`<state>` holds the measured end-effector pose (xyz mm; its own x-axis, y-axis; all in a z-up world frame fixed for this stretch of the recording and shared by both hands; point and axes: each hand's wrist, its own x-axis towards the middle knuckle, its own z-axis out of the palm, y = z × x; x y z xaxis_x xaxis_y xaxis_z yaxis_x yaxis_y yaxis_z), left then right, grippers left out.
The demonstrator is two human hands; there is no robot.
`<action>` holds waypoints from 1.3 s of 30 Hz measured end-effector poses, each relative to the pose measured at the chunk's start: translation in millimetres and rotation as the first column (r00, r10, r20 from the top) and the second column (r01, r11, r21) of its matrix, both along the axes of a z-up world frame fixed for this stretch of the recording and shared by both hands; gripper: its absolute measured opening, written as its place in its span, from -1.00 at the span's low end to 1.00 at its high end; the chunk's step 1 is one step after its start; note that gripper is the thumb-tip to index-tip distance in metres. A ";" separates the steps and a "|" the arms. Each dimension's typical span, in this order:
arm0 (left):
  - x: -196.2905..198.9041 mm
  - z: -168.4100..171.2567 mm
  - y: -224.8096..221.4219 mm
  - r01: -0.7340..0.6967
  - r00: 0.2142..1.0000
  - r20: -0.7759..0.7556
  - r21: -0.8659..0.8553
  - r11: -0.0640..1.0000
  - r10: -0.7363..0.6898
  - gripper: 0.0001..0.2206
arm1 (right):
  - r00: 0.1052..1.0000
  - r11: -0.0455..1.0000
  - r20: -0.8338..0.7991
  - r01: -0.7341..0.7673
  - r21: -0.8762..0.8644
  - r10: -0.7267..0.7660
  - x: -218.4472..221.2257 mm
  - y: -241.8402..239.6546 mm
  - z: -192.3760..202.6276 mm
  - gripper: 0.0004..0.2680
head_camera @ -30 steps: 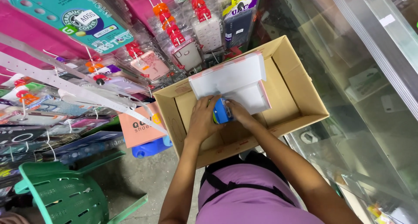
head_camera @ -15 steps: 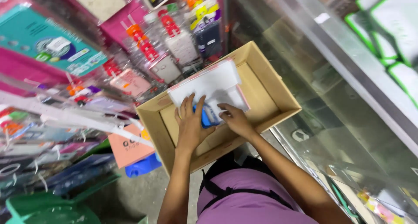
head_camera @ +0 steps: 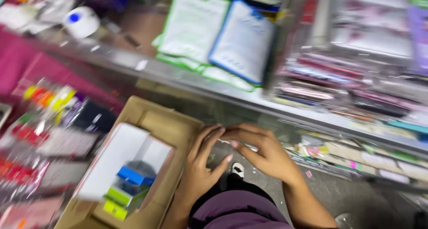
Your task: The recorder is picking various mobile phone accessories from the store shelves and placing them into a cardboard box, then marking a checklist.
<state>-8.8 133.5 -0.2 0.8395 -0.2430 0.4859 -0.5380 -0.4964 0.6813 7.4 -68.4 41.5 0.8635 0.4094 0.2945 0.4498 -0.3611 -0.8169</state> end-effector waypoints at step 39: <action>-7.8 1.0 -149.3 0.677 0.647 -0.170 -0.320 0.663 -0.743 -0.43 | 0.652 0.775 0.458 0.346 0.528 -0.604 -123.3 -231.6 12.9 -0.52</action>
